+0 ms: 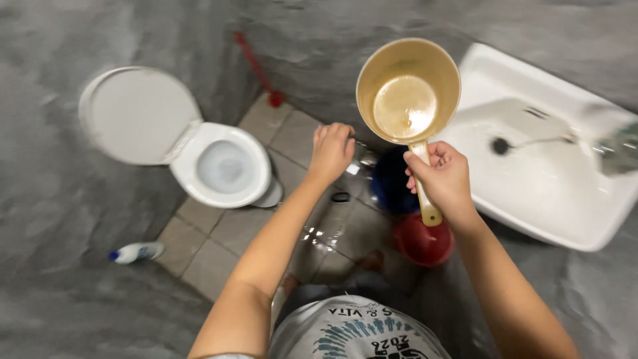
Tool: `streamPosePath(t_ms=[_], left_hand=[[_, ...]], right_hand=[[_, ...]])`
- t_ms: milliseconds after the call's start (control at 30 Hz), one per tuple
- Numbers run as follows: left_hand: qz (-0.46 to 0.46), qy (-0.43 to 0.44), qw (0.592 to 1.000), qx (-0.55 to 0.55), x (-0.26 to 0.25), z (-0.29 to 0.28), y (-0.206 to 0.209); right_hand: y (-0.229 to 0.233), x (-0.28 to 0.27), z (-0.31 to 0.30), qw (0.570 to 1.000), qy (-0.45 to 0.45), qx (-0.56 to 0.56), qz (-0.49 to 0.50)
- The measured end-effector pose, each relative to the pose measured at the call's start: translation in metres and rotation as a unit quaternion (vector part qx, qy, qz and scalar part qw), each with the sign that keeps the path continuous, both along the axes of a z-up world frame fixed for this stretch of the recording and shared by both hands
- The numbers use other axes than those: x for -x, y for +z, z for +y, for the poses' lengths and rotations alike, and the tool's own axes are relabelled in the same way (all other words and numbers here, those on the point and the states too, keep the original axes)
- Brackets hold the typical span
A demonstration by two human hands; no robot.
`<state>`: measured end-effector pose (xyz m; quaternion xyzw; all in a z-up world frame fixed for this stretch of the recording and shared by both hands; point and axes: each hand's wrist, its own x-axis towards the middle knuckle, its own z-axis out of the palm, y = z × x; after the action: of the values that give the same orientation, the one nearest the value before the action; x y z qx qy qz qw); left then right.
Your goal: The person cleans the bathroom sink and toilet using a scrubber and water.
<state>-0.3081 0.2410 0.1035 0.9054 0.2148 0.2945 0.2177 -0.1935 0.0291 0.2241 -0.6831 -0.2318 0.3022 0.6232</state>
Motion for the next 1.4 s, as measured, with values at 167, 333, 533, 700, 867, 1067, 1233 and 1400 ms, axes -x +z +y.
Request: streamPosePath(t_ms=[167, 333, 533, 700, 867, 1067, 1233, 1400], left_hand=[[0.012, 0.050, 0.999, 0.019, 0.125, 0.052, 0.001], [0.002, 0.095, 0.995, 0.028, 0.230, 0.083, 0.004], [-0.003, 0.131, 0.990, 0.051, 0.283, 0.097, -0.002], [-0.010, 0.135, 0.988, 0.079, 0.268, 0.097, -0.046], [0.016, 0.109, 0.987, 0.117, 0.205, 0.086, -0.141], [0.050, 0.031, 0.988, 0.141, 0.088, 0.059, -0.307], [0.049, -0.042, 0.987, 0.145, -0.011, 0.034, -0.427], [0.058, -0.089, 0.982, 0.156, -0.085, 0.007, -0.546]], right_hand=[[0.000, 0.091, 0.068, 0.997, 0.017, 0.052, 0.053], [-0.005, 0.172, 0.117, 0.992, 0.061, 0.055, 0.098], [-0.037, 0.220, 0.150, 0.985, 0.099, 0.068, 0.126], [-0.108, 0.209, 0.157, 0.981, 0.089, 0.061, 0.162], [-0.193, 0.172, 0.139, 0.980, 0.032, 0.067, 0.187], [-0.334, 0.101, 0.086, 0.978, -0.066, 0.051, 0.193], [-0.478, 0.030, 0.055, 0.975, -0.143, 0.066, 0.155], [-0.608, -0.034, 0.027, 0.975, -0.177, 0.069, 0.113]])
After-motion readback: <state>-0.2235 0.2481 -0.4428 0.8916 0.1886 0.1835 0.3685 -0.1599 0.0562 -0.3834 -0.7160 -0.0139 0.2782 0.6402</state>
